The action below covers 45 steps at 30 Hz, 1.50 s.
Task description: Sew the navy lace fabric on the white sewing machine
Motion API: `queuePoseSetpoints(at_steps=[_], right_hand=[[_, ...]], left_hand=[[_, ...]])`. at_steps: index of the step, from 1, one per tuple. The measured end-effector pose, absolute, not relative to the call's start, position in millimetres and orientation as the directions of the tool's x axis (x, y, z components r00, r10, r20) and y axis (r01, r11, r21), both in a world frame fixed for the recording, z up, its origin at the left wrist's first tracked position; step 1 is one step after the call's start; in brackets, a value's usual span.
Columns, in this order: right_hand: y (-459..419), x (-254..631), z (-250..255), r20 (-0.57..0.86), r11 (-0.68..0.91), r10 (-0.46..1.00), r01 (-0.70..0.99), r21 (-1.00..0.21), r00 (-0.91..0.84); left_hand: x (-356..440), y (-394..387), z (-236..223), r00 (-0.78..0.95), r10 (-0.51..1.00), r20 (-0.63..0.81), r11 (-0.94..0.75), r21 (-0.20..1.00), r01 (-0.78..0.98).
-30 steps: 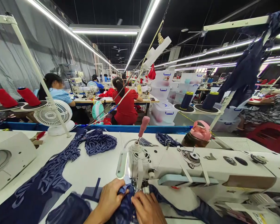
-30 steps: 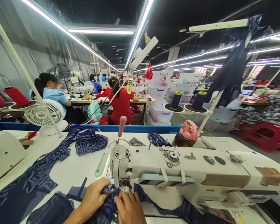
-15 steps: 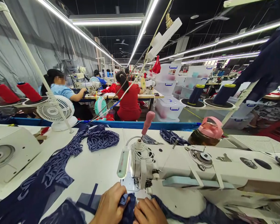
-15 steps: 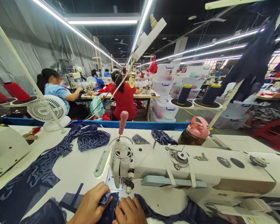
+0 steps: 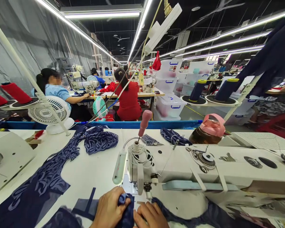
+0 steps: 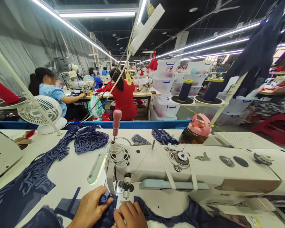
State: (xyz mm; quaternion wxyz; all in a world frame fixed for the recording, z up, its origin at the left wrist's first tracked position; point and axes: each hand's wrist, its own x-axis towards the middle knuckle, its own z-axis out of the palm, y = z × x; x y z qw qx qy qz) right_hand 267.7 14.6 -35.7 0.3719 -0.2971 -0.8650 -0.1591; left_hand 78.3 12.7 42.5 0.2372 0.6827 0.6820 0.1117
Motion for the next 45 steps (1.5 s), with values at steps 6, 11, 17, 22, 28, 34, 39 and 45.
queuePoseSetpoints(at_steps=[6,11,17,22,28,34,39,45], right_hand=[[15.5,270.7,-10.1,0.787,0.796,0.416,0.601,-0.072,-0.455],[17.2,274.6,3.6,0.730,0.762,0.497,0.638,-0.109,-0.468],[19.4,274.4,-6.3,0.726,0.728,0.498,0.683,-0.053,-0.475],[24.2,283.4,-0.5,0.642,0.700,0.558,0.714,-0.024,-0.526],[31.7,287.4,13.9,0.605,0.695,0.626,0.705,-0.145,-0.492],[29.5,288.4,14.2,0.716,0.708,0.589,0.666,-0.234,-0.375],[29.0,289.4,20.1,0.719,0.719,0.581,0.654,-0.234,-0.382],[30.0,289.4,19.8,0.744,0.737,0.543,0.645,-0.201,-0.389]], left_hand=[[81.8,17.4,47.0,0.042,0.978,-0.202,0.053,0.442,0.895],[80.1,18.6,45.6,0.057,0.978,-0.198,0.035,0.435,0.900],[55.1,-4.9,9.7,0.478,0.759,0.441,-0.547,0.034,0.836],[55.3,-8.0,6.7,0.577,0.649,0.496,-0.609,-0.116,0.785],[66.6,4.3,28.6,0.646,0.581,0.495,-0.598,-0.279,0.752],[72.7,5.3,19.1,0.564,0.652,0.507,-0.549,-0.196,0.812],[76.4,5.9,7.1,0.520,0.678,0.520,-0.547,-0.116,0.829],[75.7,6.6,7.2,0.504,0.694,0.515,-0.531,-0.107,0.840]])
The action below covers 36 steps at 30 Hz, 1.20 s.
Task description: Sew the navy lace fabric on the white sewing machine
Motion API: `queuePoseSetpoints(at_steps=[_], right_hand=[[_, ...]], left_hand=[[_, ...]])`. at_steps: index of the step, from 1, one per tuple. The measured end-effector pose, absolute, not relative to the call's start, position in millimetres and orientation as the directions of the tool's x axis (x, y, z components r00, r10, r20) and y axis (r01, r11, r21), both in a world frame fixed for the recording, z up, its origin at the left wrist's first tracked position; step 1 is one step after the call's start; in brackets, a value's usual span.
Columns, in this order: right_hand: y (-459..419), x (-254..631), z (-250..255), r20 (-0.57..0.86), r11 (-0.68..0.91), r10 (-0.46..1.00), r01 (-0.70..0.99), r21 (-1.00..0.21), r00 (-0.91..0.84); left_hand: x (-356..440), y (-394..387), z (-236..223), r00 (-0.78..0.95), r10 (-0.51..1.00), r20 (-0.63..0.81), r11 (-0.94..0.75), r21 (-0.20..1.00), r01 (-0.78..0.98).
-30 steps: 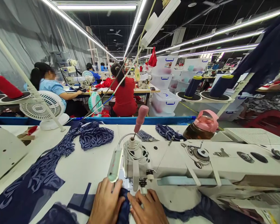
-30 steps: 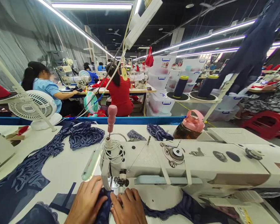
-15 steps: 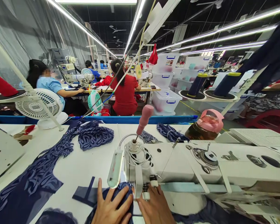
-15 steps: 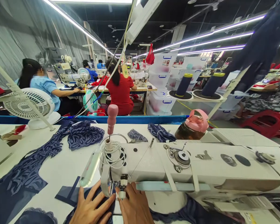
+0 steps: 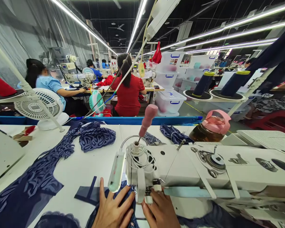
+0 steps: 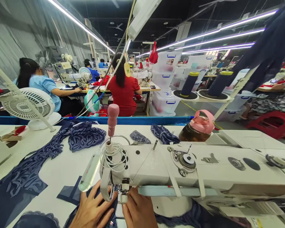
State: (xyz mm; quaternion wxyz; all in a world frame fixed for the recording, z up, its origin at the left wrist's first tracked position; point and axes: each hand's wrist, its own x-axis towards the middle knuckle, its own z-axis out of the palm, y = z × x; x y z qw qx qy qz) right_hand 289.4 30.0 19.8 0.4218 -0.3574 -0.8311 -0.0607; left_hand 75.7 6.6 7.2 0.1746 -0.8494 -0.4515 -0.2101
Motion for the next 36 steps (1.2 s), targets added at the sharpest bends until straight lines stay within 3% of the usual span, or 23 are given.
queuePoseSetpoints(at_steps=[5,10,22,28,36], right_hand=[[29.8,291.5,13.5,0.699,0.735,0.583,0.636,-0.235,-0.415],[30.5,291.3,20.7,0.730,0.749,0.537,0.638,-0.180,-0.424],[41.5,313.8,1.7,0.633,0.676,0.664,0.681,-0.280,-0.399],[37.0,313.7,-1.4,0.647,0.672,0.672,0.665,-0.326,-0.361],[34.4,301.8,31.4,0.713,0.708,0.606,0.648,-0.280,-0.353]], left_hand=[[74.6,6.4,15.4,0.537,0.672,0.510,-0.552,-0.138,0.822],[74.4,8.6,15.9,0.556,0.659,0.507,-0.569,-0.148,0.809],[71.5,7.1,15.7,0.561,0.684,0.466,-0.565,-0.148,0.812],[69.1,7.7,17.0,0.605,0.630,0.487,-0.594,-0.200,0.780],[71.5,7.0,25.4,0.600,0.650,0.467,-0.576,-0.213,0.789]])
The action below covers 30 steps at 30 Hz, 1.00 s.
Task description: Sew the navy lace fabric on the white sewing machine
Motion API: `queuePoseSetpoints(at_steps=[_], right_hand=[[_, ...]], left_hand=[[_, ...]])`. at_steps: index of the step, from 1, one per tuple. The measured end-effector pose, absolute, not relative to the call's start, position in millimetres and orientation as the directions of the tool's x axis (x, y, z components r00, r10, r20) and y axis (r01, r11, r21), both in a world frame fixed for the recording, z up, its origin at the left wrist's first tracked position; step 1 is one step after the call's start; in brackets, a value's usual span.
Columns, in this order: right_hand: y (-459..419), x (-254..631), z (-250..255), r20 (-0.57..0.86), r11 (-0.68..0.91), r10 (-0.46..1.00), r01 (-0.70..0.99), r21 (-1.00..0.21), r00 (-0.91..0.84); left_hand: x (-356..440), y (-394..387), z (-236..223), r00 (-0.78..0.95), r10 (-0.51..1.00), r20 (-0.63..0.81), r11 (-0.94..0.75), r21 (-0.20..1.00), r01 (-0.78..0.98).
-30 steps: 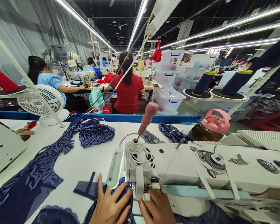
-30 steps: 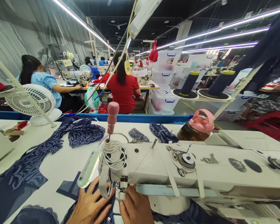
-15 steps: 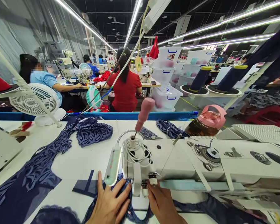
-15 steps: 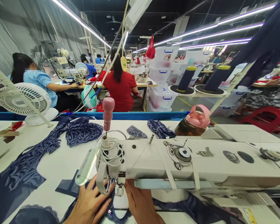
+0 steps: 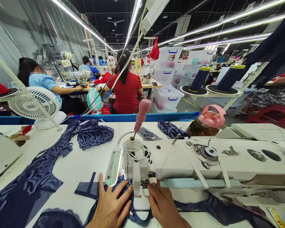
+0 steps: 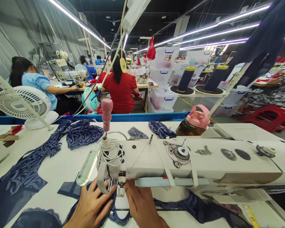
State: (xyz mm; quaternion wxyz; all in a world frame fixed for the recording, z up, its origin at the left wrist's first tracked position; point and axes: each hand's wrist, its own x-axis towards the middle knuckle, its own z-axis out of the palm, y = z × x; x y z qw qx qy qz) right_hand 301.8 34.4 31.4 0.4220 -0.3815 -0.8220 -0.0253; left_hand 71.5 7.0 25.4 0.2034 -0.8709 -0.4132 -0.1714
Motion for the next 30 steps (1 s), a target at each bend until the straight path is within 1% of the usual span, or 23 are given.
queuePoseSetpoints(at_steps=[3,4,6,8,9,11,13,14,16,17,18,20,22,24,26,28,30], right_hand=[[34.4,298.0,38.8,0.716,0.713,0.598,0.647,-0.270,-0.361],[34.0,297.8,38.8,0.712,0.715,0.596,0.648,-0.263,-0.370],[32.7,298.3,37.3,0.709,0.723,0.592,0.641,-0.258,-0.382],[29.7,299.2,36.4,0.716,0.748,0.576,0.609,-0.265,-0.395],[27.3,299.4,36.7,0.712,0.767,0.565,0.582,-0.268,-0.417],[20.9,298.7,37.4,0.678,0.821,0.528,0.512,-0.252,-0.512],[13.3,296.3,35.8,0.633,0.866,0.468,0.463,-0.189,-0.617],[9.9,294.8,33.5,0.620,0.878,0.438,0.458,-0.138,-0.652],[5.2,291.9,26.9,0.627,0.881,0.384,0.472,-0.030,-0.678],[4.2,290.9,23.4,0.636,0.874,0.375,0.487,0.001,-0.674],[4.0,290.5,20.3,0.642,0.868,0.378,0.496,0.005,-0.667],[5.3,291.4,15.9,0.633,0.875,0.397,0.482,-0.043,-0.664],[7.2,293.8,13.2,0.590,0.886,0.424,0.450,-0.113,-0.687],[8.1,296.2,10.0,0.557,0.890,0.436,0.432,-0.149,-0.707],[7.7,297.2,5.7,0.549,0.875,0.465,0.455,-0.166,-0.694],[6.5,296.6,1.9,0.565,0.868,0.473,0.468,-0.166,-0.676],[5.5,295.0,0.4,0.589,0.873,0.456,0.463,-0.151,-0.667]], left_hand=[[72.9,8.1,28.3,0.594,0.663,0.455,-0.575,-0.199,0.794],[73.8,8.3,29.0,0.583,0.663,0.469,-0.576,-0.177,0.798],[75.1,7.2,29.5,0.543,0.654,0.526,-0.584,-0.105,0.805],[74.8,2.9,27.1,0.528,0.606,0.595,-0.641,-0.028,0.767],[73.7,-0.5,24.3,0.537,0.584,0.608,-0.670,-0.011,0.742],[70.4,-9.6,15.2,0.585,0.551,0.596,-0.698,-0.055,0.714],[67.4,-19.0,4.2,0.565,0.570,0.597,-0.645,-0.100,0.757],[66.6,-22.8,-0.6,0.531,0.589,0.610,-0.609,-0.098,0.787],[66.6,-26.2,-5.8,0.464,0.623,0.630,-0.576,-0.033,0.817],[67.2,-25.5,-5.7,0.427,0.647,0.632,-0.566,0.022,0.824],[68.1,-23.2,-4.0,0.389,0.664,0.639,-0.557,0.076,0.827],[69.8,-15.4,2.7,0.319,0.672,0.668,-0.550,0.162,0.819],[71.0,-6.6,10.9,0.311,0.675,0.669,-0.571,0.208,0.794],[71.9,-0.5,18.1,0.379,0.672,0.636,-0.619,0.202,0.759],[73.1,1.5,23.9,0.448,0.651,0.613,-0.660,0.164,0.733],[74.7,0.7,28.6,0.464,0.599,0.653,-0.677,0.103,0.729],[77.0,-0.4,31.8,0.445,0.548,0.709,-0.674,0.059,0.737]])
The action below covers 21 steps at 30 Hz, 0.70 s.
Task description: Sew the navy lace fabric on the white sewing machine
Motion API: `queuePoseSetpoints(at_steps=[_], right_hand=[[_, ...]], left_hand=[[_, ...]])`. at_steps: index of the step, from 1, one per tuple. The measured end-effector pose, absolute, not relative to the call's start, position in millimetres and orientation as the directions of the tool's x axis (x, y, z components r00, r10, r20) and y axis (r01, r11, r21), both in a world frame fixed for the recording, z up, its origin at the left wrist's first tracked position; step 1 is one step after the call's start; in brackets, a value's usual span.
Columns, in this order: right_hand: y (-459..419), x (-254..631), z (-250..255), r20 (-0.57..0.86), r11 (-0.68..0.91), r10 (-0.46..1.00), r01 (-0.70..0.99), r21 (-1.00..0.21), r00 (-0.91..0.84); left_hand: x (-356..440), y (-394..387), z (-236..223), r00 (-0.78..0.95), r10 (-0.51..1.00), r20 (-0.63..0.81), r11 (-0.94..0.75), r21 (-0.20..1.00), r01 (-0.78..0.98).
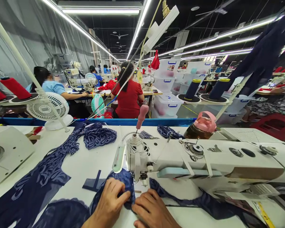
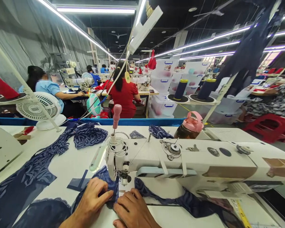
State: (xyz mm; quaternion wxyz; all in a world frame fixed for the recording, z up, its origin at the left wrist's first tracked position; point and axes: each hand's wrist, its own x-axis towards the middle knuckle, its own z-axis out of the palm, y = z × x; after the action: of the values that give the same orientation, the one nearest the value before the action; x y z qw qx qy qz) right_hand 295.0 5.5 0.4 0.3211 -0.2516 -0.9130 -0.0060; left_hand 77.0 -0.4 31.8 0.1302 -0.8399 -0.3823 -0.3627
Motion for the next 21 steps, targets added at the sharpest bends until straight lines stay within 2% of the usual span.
queuePoseSetpoints(at_steps=[4,9,14,18,21], right_hand=[[5.0,293.0,2.7,0.655,0.886,0.408,0.450,-0.114,-0.636],[5.8,295.3,1.6,0.640,0.883,0.388,0.465,-0.054,-0.663],[6.2,293.4,-0.2,0.671,0.887,0.373,0.459,-0.054,-0.641],[7.5,289.1,3.5,0.688,0.860,0.409,0.505,-0.071,-0.600],[10.9,289.5,8.5,0.688,0.861,0.415,0.502,-0.085,-0.596]], left_hand=[[82.9,0.8,29.4,0.466,0.521,0.715,-0.676,0.014,0.736],[88.0,0.8,18.6,0.443,0.529,0.724,-0.659,0.021,0.752],[91.1,-4.9,13.3,0.470,0.519,0.714,-0.666,-0.007,0.746],[92.8,-4.9,3.9,0.379,0.520,0.766,-0.637,0.051,0.769],[92.0,-1.1,-0.2,0.379,0.565,0.733,-0.625,0.080,0.776]])
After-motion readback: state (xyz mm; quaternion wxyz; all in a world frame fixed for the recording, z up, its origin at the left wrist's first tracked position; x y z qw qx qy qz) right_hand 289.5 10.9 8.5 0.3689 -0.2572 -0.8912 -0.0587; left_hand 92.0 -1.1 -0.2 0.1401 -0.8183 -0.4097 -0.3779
